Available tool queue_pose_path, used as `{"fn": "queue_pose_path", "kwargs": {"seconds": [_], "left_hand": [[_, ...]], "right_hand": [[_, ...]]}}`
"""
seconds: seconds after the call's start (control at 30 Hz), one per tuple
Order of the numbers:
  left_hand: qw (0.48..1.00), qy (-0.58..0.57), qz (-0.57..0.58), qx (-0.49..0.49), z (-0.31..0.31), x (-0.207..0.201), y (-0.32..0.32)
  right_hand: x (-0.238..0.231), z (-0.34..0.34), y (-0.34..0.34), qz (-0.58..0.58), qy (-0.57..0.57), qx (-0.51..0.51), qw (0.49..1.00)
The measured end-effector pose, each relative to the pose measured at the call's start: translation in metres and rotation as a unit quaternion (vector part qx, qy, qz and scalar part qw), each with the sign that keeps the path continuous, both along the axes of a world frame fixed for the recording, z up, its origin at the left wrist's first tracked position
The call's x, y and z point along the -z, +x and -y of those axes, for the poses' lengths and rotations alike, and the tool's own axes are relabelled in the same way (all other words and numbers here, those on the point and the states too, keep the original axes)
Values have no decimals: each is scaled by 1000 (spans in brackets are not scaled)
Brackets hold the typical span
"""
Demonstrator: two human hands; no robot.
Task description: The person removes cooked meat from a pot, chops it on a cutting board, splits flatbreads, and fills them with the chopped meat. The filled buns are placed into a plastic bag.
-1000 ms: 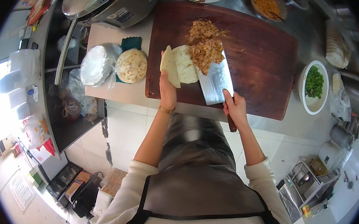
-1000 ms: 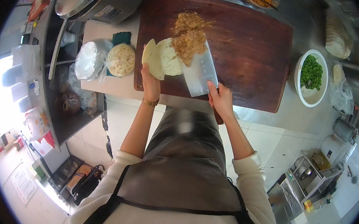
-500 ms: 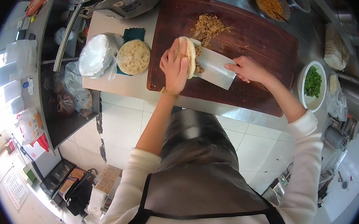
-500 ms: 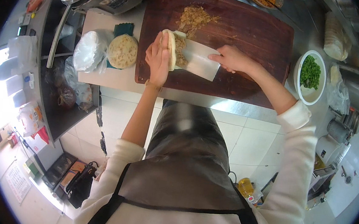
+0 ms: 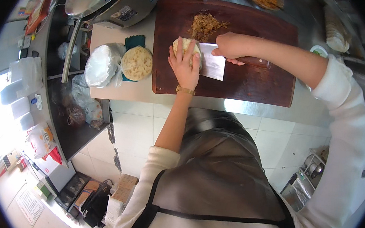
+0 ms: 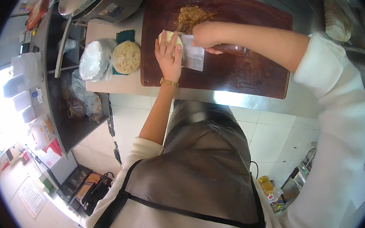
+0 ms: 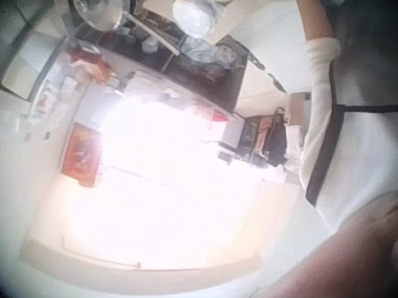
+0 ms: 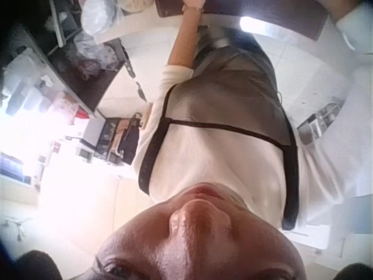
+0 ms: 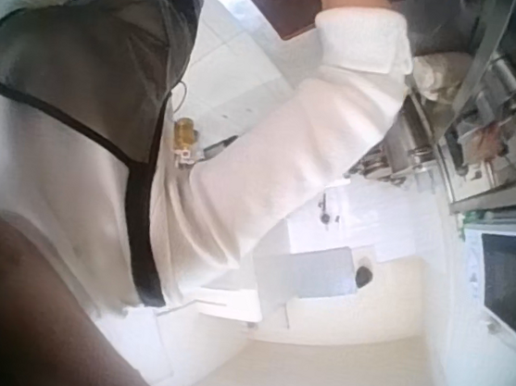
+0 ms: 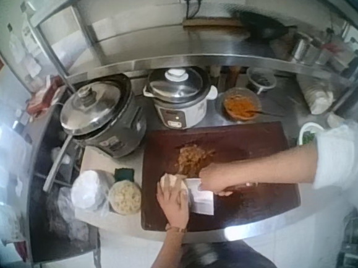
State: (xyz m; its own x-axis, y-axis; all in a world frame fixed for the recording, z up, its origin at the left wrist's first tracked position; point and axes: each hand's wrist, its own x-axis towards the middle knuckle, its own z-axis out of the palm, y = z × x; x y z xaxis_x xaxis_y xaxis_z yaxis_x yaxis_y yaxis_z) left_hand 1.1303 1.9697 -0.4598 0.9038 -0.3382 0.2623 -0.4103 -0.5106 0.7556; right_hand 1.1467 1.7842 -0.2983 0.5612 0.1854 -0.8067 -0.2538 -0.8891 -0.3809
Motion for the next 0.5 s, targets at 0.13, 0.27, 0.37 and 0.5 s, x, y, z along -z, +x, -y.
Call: {"fn": "queue_pose_path", "kwargs": {"seconds": [0.13,0.27,0.37,0.5], "left_hand": [[999,-45,7,-8,0,1,1],[998,53,15,-23,5,3,-4],[993,115,17,-16,12,3,-9],[988,149,11,-33,26,-1,-13]], "right_hand": [[-20,-9,9,14,-10,-48,999],[-42,8,9,22,-27,-57,998],[-56,47,-7,52,-27,28,998],[-48,102,-55,83,19,256,963]]}}
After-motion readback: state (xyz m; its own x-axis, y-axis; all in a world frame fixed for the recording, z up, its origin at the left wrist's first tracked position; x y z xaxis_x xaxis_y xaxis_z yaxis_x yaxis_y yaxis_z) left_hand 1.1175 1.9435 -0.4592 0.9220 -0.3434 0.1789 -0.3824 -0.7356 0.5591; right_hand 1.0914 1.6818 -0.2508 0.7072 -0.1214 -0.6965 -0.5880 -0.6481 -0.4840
